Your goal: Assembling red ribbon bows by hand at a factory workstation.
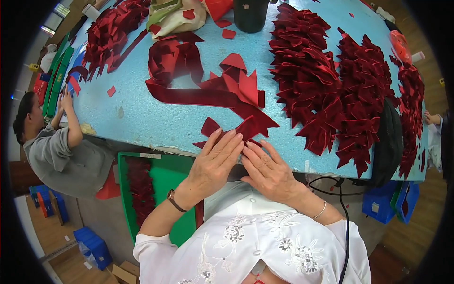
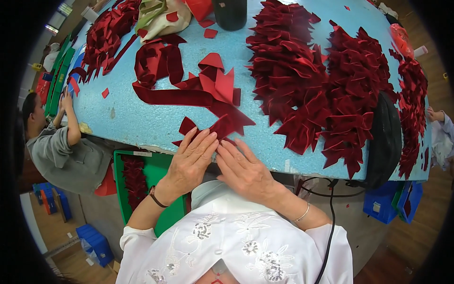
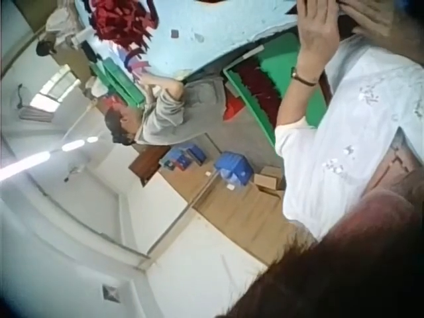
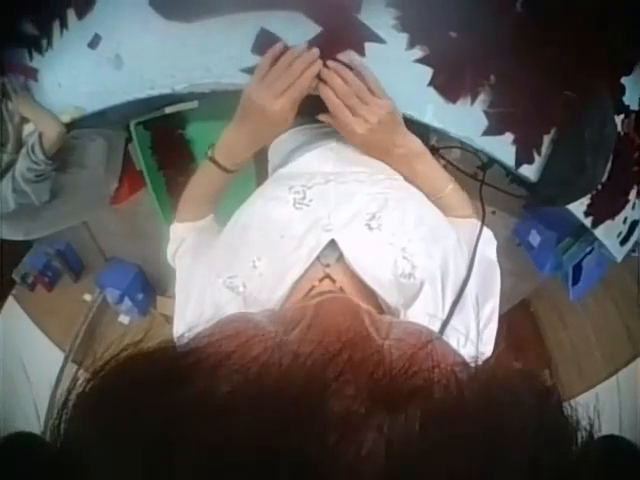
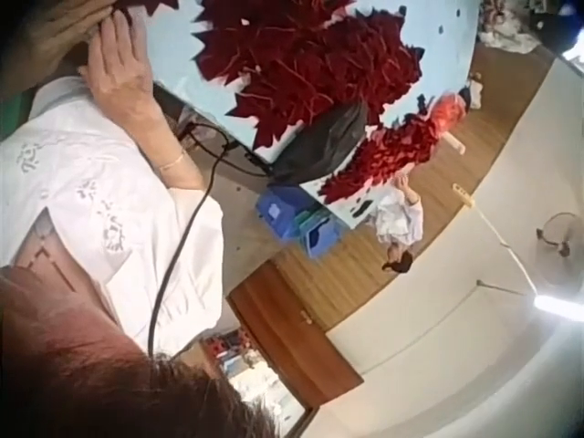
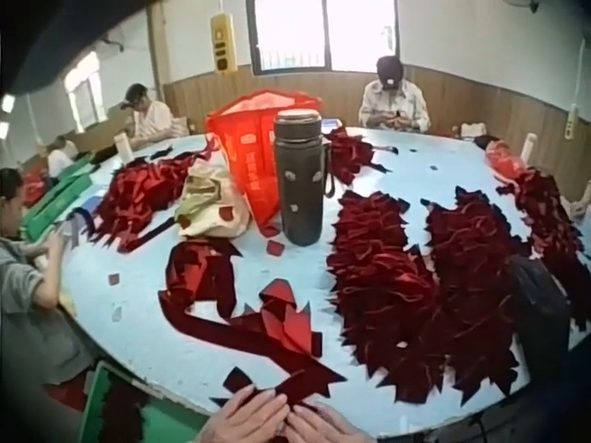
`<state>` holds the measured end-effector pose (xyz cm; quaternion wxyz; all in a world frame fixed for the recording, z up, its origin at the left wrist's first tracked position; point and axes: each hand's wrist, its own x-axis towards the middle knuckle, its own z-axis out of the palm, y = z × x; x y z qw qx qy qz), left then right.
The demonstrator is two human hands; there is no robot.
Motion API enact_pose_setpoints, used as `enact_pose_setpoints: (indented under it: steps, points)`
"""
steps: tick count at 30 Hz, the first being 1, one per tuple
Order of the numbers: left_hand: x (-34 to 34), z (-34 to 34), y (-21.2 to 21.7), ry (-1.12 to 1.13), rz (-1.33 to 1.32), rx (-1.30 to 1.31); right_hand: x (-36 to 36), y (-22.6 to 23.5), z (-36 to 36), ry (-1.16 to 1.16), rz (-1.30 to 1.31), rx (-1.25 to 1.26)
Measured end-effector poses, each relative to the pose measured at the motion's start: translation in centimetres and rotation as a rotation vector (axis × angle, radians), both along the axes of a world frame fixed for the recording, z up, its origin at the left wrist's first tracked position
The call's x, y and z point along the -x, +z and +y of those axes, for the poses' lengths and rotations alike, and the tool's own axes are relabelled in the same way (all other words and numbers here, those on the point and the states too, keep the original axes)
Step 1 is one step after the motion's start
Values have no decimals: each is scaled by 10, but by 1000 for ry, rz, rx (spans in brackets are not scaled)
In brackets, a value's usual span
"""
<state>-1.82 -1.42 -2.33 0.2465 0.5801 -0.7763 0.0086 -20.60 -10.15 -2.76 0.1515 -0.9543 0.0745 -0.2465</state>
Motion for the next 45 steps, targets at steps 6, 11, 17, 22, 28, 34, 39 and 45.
enact_pose_setpoints:
  steps: [6, 11, 17, 22, 28, 34, 39, 45]
  points:
    - [7, -7, 6, 3, -19, -94, 10, -13, 4, -33, -106, -22]
    - [8, 6, 5, -44, -54, -126, 1, -18, 6, -103, -194, 67]
    - [17, 0, -3, 10, -180, -166, 4, -26, 5, -122, -248, 124]
    - [15, 2, -4, 32, -237, -188, 1, -28, 6, -123, -271, 94]
    - [15, 2, -2, 42, -218, -161, -1, -25, 9, -160, -352, 136]
    - [14, 9, -1, 36, -56, -85, 9, -13, 16, -96, -295, 16]
    - [11, -1, 4, -44, 68, -59, 30, 5, 3, -47, -169, -146]
    - [-3, 24, 19, 90, 138, 28, 31, 18, -19, -141, -237, -268]
